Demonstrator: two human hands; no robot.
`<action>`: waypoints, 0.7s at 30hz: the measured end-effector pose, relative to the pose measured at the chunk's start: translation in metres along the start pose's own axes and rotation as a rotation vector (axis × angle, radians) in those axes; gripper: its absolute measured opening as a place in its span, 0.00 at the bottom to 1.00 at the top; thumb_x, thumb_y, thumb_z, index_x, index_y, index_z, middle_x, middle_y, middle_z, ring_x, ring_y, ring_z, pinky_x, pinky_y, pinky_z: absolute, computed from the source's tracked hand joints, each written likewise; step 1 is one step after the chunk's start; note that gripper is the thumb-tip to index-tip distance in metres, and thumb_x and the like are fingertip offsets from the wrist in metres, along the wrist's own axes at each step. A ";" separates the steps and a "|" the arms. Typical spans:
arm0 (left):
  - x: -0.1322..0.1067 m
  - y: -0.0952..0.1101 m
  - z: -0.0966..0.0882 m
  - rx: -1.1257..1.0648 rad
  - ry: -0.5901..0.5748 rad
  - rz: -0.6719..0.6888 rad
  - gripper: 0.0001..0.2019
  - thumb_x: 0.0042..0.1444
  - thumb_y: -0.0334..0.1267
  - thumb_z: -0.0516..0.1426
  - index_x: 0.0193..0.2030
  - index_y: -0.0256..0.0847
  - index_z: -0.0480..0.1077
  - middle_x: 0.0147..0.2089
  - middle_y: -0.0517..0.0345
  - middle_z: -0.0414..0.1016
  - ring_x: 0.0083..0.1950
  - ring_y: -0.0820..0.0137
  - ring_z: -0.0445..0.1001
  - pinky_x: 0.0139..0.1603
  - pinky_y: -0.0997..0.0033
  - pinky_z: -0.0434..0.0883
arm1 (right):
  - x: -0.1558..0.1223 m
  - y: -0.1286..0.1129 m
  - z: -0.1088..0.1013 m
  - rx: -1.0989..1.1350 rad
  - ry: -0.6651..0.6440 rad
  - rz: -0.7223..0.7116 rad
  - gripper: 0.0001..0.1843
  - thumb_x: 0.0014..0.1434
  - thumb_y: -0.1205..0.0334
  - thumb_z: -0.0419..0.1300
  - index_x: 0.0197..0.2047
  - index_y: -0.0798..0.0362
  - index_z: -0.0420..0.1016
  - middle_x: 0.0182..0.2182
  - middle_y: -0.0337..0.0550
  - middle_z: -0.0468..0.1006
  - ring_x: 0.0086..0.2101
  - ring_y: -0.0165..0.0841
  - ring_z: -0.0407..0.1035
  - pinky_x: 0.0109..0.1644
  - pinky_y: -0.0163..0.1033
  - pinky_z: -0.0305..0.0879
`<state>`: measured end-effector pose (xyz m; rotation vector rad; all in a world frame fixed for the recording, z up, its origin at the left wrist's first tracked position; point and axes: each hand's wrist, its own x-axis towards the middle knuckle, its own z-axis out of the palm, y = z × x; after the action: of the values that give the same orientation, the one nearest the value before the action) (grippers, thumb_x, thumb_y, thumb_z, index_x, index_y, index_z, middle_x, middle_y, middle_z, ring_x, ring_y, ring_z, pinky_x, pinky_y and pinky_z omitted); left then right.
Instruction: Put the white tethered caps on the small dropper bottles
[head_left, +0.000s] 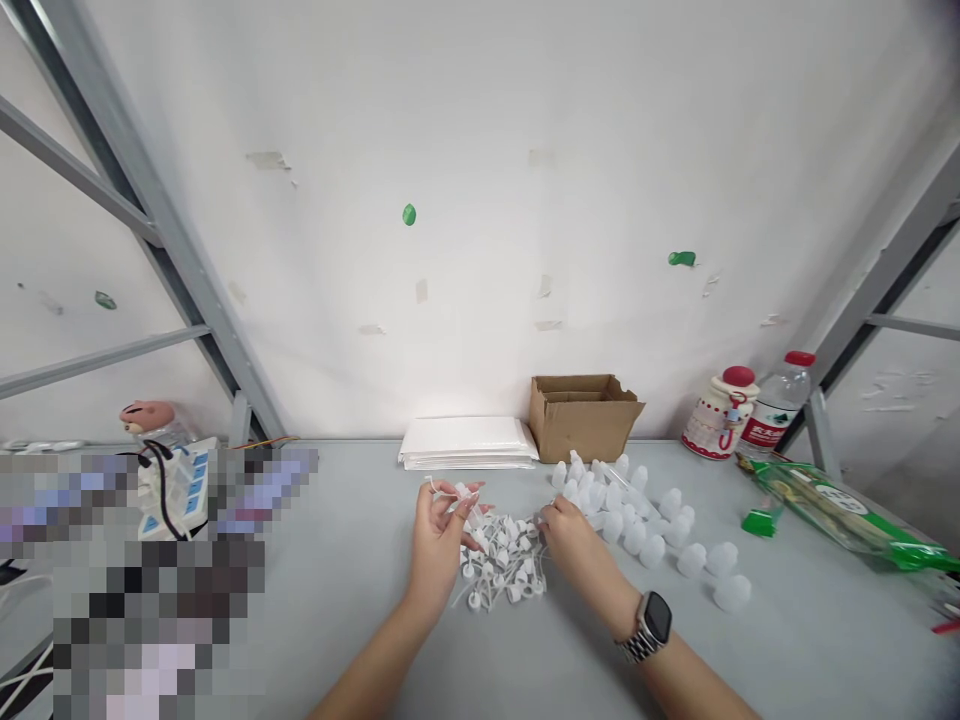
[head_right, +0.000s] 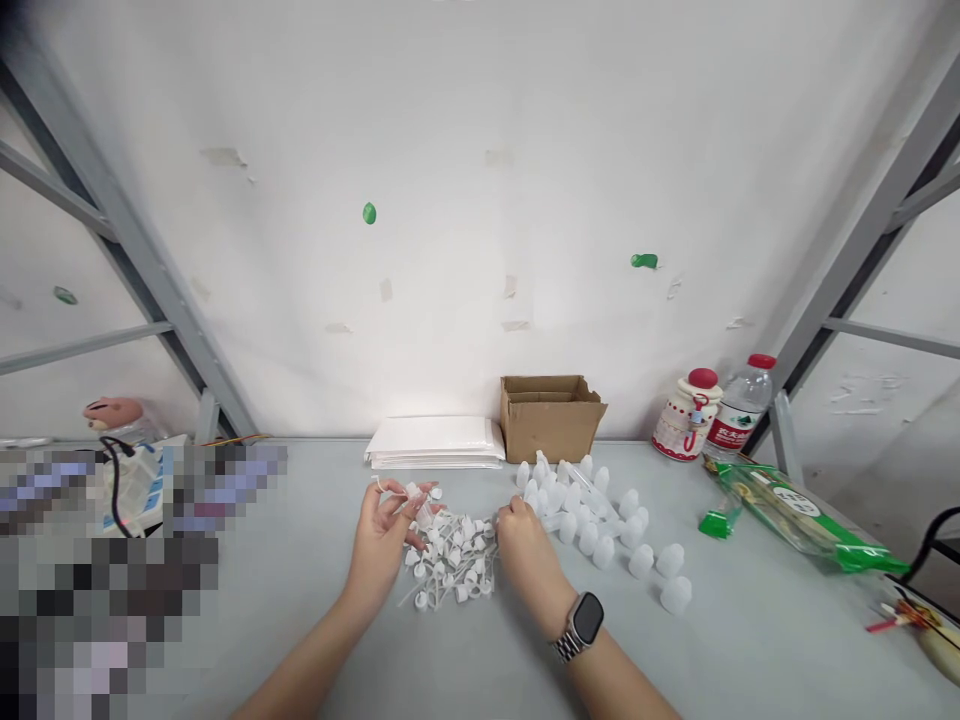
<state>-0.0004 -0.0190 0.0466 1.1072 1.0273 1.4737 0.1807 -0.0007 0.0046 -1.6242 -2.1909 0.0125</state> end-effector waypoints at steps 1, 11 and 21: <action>-0.001 0.000 0.000 0.005 0.000 0.005 0.17 0.50 0.47 0.57 0.34 0.44 0.51 0.45 0.51 0.73 0.38 0.62 0.77 0.16 0.79 0.68 | 0.000 -0.001 0.001 -0.043 -0.023 0.010 0.15 0.53 0.80 0.48 0.25 0.57 0.71 0.28 0.52 0.70 0.31 0.38 0.65 0.37 0.40 0.58; -0.002 -0.005 0.003 0.017 -0.040 -0.016 0.18 0.47 0.44 0.59 0.33 0.45 0.50 0.44 0.49 0.75 0.39 0.62 0.76 0.17 0.79 0.65 | 0.000 -0.007 0.003 -0.034 -0.024 0.056 0.10 0.55 0.76 0.49 0.32 0.57 0.69 0.33 0.50 0.70 0.32 0.37 0.65 0.37 0.39 0.58; -0.001 -0.008 0.004 0.027 -0.068 -0.049 0.19 0.47 0.43 0.60 0.32 0.44 0.49 0.44 0.48 0.75 0.39 0.61 0.76 0.19 0.78 0.64 | 0.001 -0.008 0.003 -0.008 -0.063 0.102 0.11 0.55 0.78 0.48 0.32 0.58 0.69 0.32 0.50 0.70 0.33 0.36 0.65 0.37 0.37 0.58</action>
<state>0.0050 -0.0187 0.0396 1.1355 1.0223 1.3780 0.1720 -0.0015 0.0041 -1.7611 -2.1541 0.0845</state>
